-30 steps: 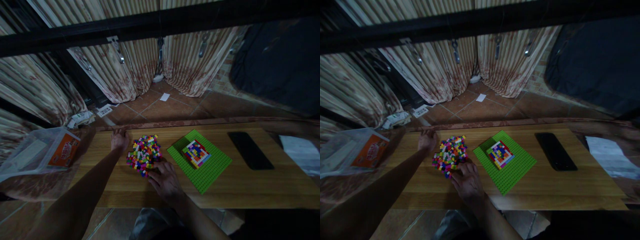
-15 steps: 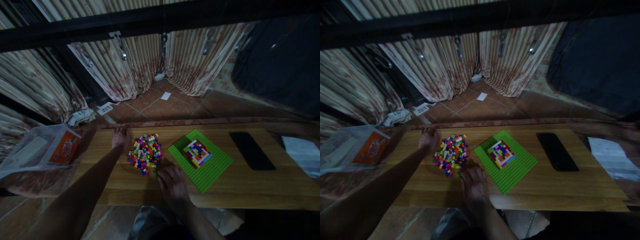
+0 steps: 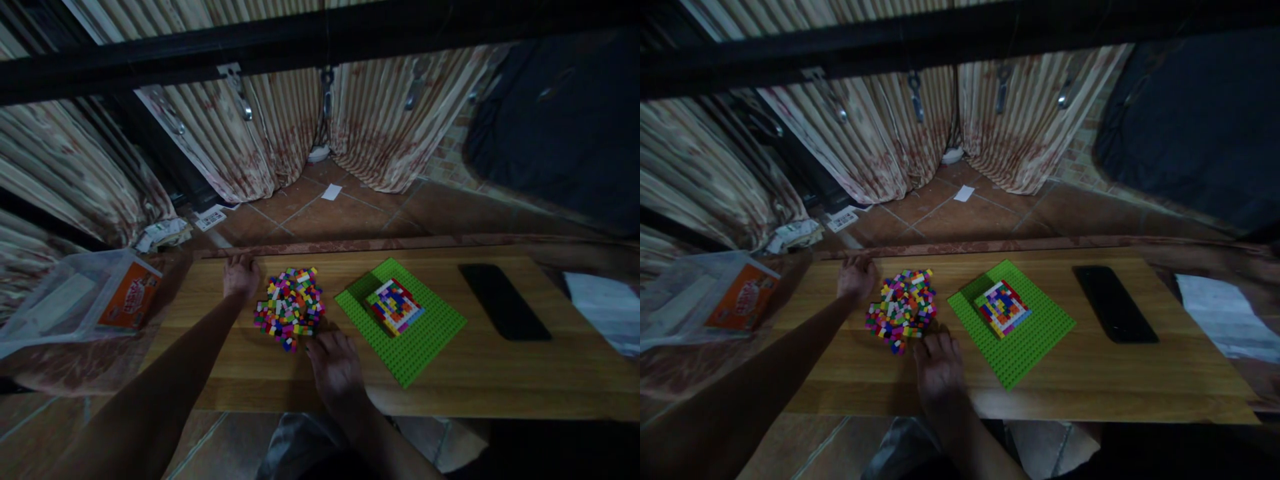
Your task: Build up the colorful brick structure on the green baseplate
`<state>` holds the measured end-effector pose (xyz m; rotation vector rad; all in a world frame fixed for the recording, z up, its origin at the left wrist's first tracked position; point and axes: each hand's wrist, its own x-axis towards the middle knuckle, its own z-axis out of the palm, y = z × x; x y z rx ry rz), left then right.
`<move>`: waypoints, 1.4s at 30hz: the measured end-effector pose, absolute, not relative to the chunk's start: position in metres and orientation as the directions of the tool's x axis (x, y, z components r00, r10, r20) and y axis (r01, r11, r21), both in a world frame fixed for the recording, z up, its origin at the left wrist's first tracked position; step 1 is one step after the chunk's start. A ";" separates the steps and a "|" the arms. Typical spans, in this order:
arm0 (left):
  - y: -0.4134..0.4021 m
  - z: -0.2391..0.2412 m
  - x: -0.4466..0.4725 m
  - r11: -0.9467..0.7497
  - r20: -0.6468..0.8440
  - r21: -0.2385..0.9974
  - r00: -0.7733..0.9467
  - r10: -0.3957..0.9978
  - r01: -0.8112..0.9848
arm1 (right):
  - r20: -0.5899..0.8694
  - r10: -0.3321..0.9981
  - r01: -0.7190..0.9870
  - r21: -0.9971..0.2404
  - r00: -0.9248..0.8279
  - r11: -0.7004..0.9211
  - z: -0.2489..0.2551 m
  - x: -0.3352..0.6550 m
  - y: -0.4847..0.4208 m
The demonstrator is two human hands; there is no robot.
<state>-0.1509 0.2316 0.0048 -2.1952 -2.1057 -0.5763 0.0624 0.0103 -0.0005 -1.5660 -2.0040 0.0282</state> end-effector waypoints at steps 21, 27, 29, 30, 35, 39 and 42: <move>0.231 0.004 -0.150 -0.055 0.308 0.219 -0.016 0.951 0.974 | 0.465 0.878 0.827 -0.445 -0.115 0.344 -0.001 0.068 0.009; 0.230 0.005 -0.150 -0.063 0.297 0.237 -0.011 0.955 0.969 | 0.350 0.933 0.827 -0.498 -0.084 0.262 0.018 0.081 0.012; 0.230 0.005 -0.150 -0.061 0.292 0.234 -0.010 0.956 0.970 | 0.327 0.938 0.827 -0.490 -0.119 0.275 0.023 0.079 0.017; 0.230 0.006 -0.150 -0.059 0.291 0.231 -0.011 0.957 0.971 | 0.315 0.939 0.833 -0.477 -0.136 0.281 0.024 0.076 0.021; 0.228 0.007 -0.148 -0.047 0.287 0.213 -0.016 0.958 0.976 | 0.267 0.950 0.886 -0.384 -0.162 0.259 0.018 0.062 0.038; 0.227 0.008 -0.147 -0.048 0.300 0.205 -0.017 0.954 0.978 | 0.278 0.949 0.874 -0.412 -0.146 0.256 0.011 0.060 0.039; 0.228 0.008 -0.147 -0.042 0.293 0.207 -0.020 0.956 0.977 | 0.305 0.943 0.844 -0.463 -0.133 0.269 0.011 0.062 0.034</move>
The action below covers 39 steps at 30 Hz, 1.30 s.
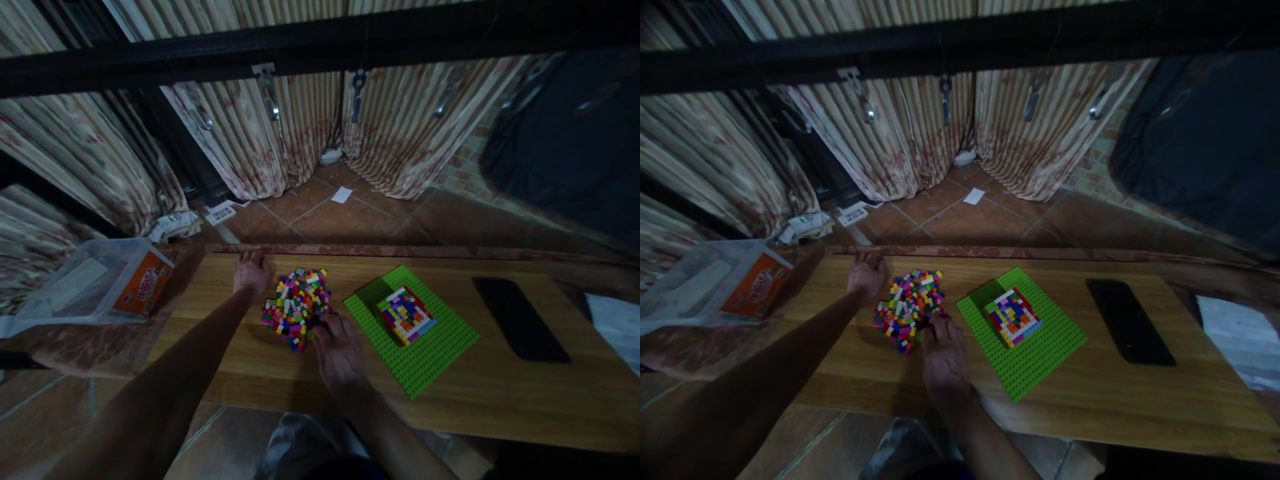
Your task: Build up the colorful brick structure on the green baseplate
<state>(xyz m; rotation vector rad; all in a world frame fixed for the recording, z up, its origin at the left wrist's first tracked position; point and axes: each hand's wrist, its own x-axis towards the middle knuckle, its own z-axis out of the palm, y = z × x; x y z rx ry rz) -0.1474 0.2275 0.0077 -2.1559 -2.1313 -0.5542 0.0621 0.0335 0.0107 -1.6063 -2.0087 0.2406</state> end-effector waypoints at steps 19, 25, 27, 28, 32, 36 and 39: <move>0.228 0.008 -0.147 -0.032 0.271 0.197 -0.023 0.962 0.980 | 0.274 0.934 0.752 -0.559 -0.230 0.350 0.019 0.075 0.020; 0.228 0.006 -0.148 -0.048 0.287 0.244 -0.025 0.958 0.969 | 0.281 0.934 0.761 -0.550 -0.221 0.345 0.021 0.075 0.017; 0.229 0.006 -0.149 -0.048 0.286 0.250 -0.026 0.958 0.967 | 0.288 0.942 0.720 -0.616 -0.171 0.320 0.023 0.075 0.016; 0.229 0.006 -0.150 -0.050 0.287 0.251 -0.025 0.958 0.967 | 0.285 0.949 0.682 -0.668 -0.137 0.299 0.025 0.075 0.015; 0.231 0.008 -0.151 -0.093 0.314 0.284 -0.001 0.949 0.954 | 0.154 0.987 0.374 -0.919 0.055 0.123 0.030 0.081 0.009; 0.226 0.013 -0.154 -0.076 0.331 0.439 -0.083 0.940 0.895 | -0.056 0.978 0.019 -0.998 0.201 -0.061 0.029 0.092 -0.001; 0.221 0.024 -0.159 -0.018 0.296 0.596 -0.199 0.934 0.803 | -0.128 0.959 -0.108 -0.989 0.254 -0.103 0.029 0.102 -0.009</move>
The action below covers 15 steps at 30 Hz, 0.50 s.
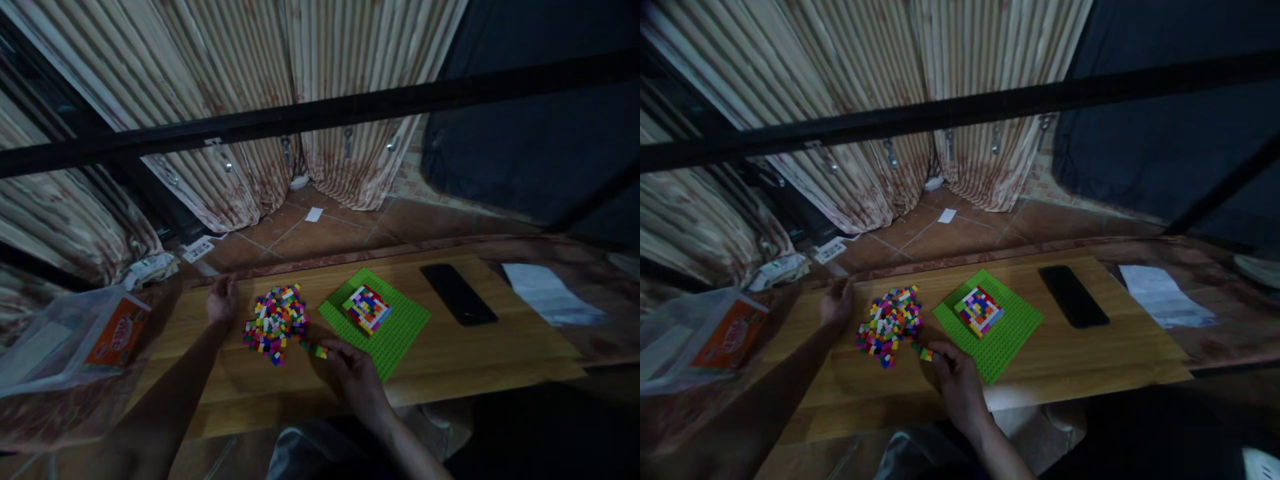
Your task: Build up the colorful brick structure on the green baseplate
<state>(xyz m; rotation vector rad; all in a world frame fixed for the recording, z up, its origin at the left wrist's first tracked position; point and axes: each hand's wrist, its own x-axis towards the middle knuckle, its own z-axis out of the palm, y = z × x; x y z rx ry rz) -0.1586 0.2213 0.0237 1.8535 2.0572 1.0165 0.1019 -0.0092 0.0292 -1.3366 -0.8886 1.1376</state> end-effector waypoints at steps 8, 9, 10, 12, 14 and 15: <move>0.156 0.084 -0.111 -0.163 0.319 0.774 -0.155 0.935 0.612 | -0.114 0.911 -0.236 -0.972 0.397 -0.018 0.040 0.119 -0.019; 0.133 0.085 -0.096 -0.180 0.271 0.821 -0.092 0.958 0.543 | -0.110 0.906 -0.237 -0.972 0.408 -0.012 0.041 0.119 -0.021; 0.108 0.082 -0.080 -0.176 0.214 0.864 -0.028 0.977 0.471 | -0.106 0.905 -0.236 -0.972 0.412 -0.006 0.041 0.119 -0.025; 0.057 0.068 -0.049 -0.129 0.096 0.920 0.105 0.990 0.371 | -0.099 0.910 -0.241 -0.971 0.402 0.001 0.041 0.119 -0.034; 0.014 0.048 -0.025 -0.030 -0.017 0.962 0.167 0.986 0.270 | -0.101 0.922 -0.273 -0.962 0.375 0.005 0.039 0.121 -0.045; -0.002 0.038 -0.017 0.035 -0.081 0.973 0.196 0.977 0.228 | -0.109 0.928 -0.304 -0.953 0.357 0.005 0.037 0.122 -0.051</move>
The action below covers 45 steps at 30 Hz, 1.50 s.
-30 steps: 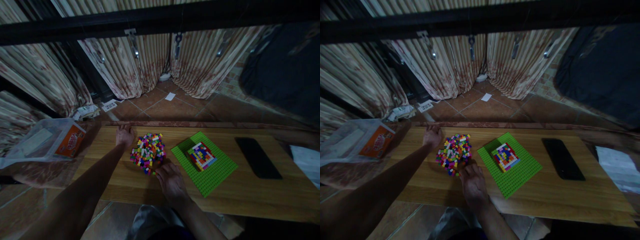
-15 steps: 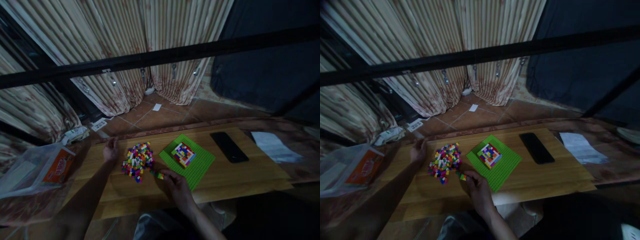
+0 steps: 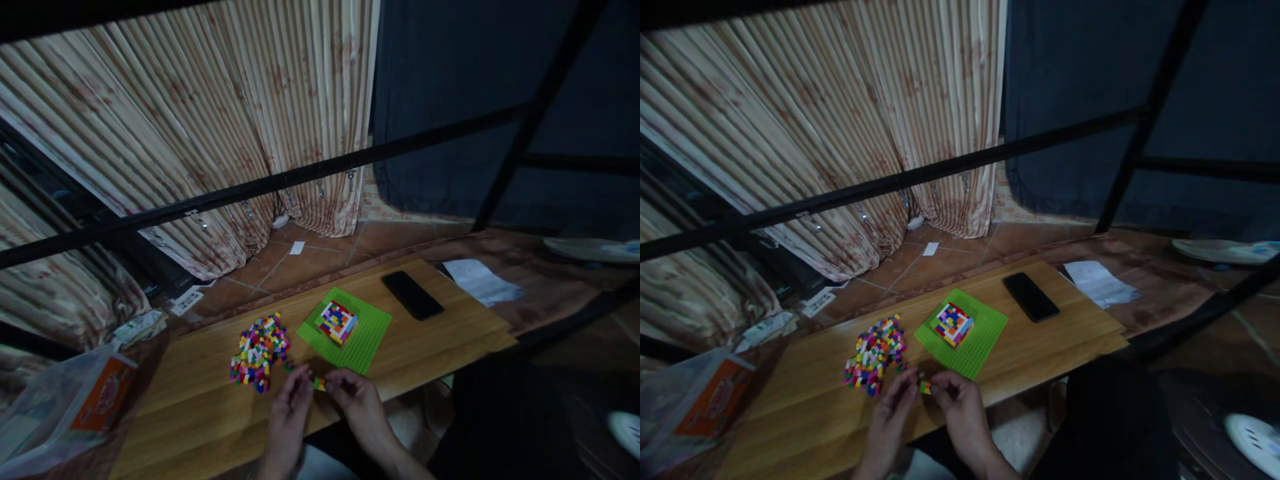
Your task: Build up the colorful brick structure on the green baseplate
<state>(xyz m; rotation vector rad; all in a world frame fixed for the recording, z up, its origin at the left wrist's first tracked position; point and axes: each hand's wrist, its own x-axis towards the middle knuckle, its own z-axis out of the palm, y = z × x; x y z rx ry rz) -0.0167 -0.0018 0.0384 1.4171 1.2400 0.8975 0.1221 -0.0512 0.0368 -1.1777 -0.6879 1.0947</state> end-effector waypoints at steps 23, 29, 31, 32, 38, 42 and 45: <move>-0.026 0.025 0.033 0.325 -0.287 0.945 0.542 0.790 0.027 | -0.201 0.911 -0.468 -0.884 0.361 -0.010 0.004 0.154 -0.090; -0.027 0.044 0.050 0.336 -0.299 0.942 0.455 0.839 -0.001 | -0.204 0.901 -0.476 -0.879 0.382 0.003 0.027 0.164 -0.084; -0.026 0.048 0.056 0.324 -0.292 0.946 0.425 0.857 -0.005 | -0.226 0.902 -0.501 -0.865 0.368 -0.013 0.032 0.170 -0.081; -0.026 0.050 0.059 0.309 -0.280 0.951 0.412 0.867 -0.003 | -0.236 0.904 -0.512 -0.859 0.355 -0.023 0.034 0.174 -0.080; -0.030 0.058 0.066 0.233 -0.227 0.972 0.406 0.885 0.035 | -0.298 0.925 -0.524 -0.841 0.236 -0.137 0.045 0.191 -0.070; -0.032 0.061 0.064 0.163 -0.175 0.985 0.404 0.898 0.064 | -0.307 0.940 -0.479 -0.854 0.147 -0.204 0.051 0.198 -0.064; -0.031 0.060 0.062 0.155 -0.161 0.987 0.394 0.905 0.047 | -0.323 0.939 -0.480 -0.846 0.115 -0.232 0.051 0.198 -0.061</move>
